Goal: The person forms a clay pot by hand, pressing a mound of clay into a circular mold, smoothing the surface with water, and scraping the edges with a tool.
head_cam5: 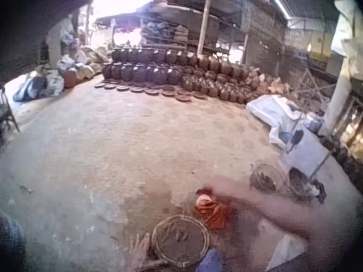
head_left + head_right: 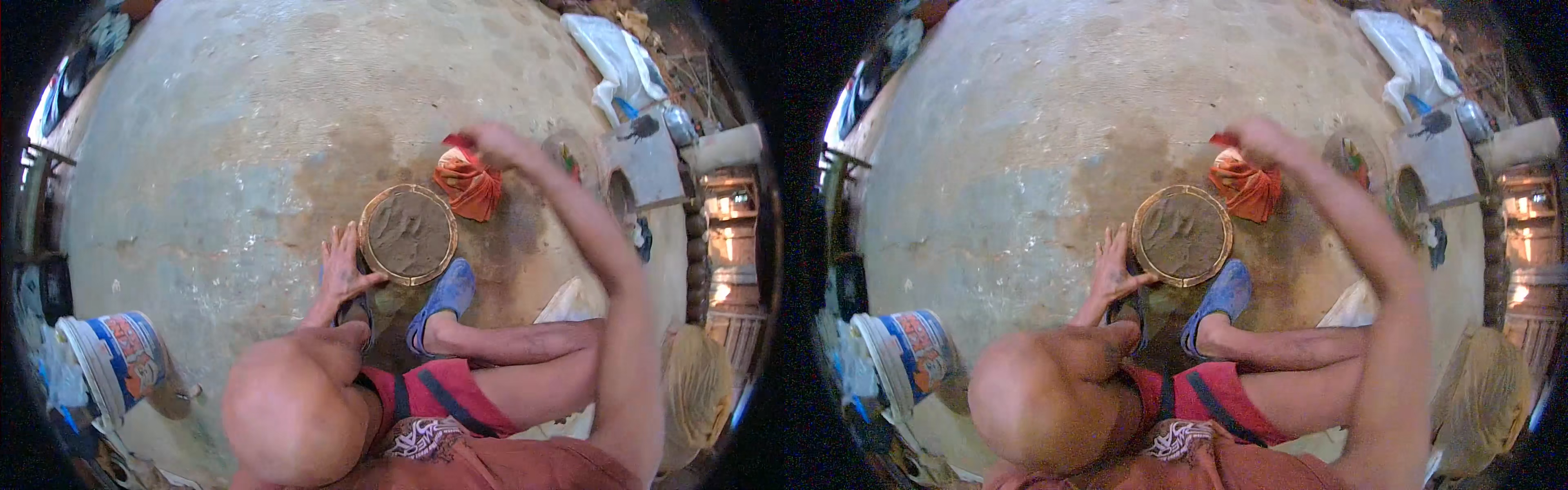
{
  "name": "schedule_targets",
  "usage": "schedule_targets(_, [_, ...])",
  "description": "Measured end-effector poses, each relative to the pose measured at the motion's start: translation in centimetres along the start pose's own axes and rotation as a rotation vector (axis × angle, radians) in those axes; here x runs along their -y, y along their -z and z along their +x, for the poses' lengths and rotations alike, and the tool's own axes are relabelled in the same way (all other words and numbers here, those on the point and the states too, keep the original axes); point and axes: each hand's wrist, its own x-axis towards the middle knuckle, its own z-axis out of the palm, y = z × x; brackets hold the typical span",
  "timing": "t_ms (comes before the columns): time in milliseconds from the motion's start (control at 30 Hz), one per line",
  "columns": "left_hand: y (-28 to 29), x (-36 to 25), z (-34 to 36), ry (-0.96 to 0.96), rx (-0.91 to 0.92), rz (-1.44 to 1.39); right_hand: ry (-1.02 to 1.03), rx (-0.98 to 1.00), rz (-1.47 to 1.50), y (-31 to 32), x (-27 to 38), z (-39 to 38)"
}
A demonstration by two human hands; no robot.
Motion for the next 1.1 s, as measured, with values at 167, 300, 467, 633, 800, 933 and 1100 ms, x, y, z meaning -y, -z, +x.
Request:
schedule_targets(167, [-0.2,0.4,-2.6,0.057,0.016,0.058,-0.124,-0.212,0.327,-15.8,5.9,1.0])
schedule_targets(300, [0.5,-1.4,-2.0,0.058,0.068,0.192,-0.354,-0.306,0.393,-20.9,8.3,-1.1])
schedule_targets(467, [-0.2,0.0,-1.3,0.074,0.091,0.197,-0.443,-0.454,0.411,-20.1,11.4,0.5])
schedule_targets(633, [-0.9,-1.1,-0.5,0.117,0.148,-0.121,-0.499,-0.478,0.291,-21.6,10.2,0.7])
schedule_targets(800, [-0.9,-0.5,-1.1,0.141,0.100,-0.123,-0.455,-0.522,0.288,-21.9,13.2,1.4])
schedule_targets(933, [-0.6,-0.4,-0.9,0.139,0.078,-0.161,-0.288,-0.634,0.308,-21.4,15.1,1.8])
schedule_targets(1100, [-1.3,0.1,-0.8,0.120,0.053,-0.155,-0.202,-0.561,0.300,-22.0,15.0,2.1])
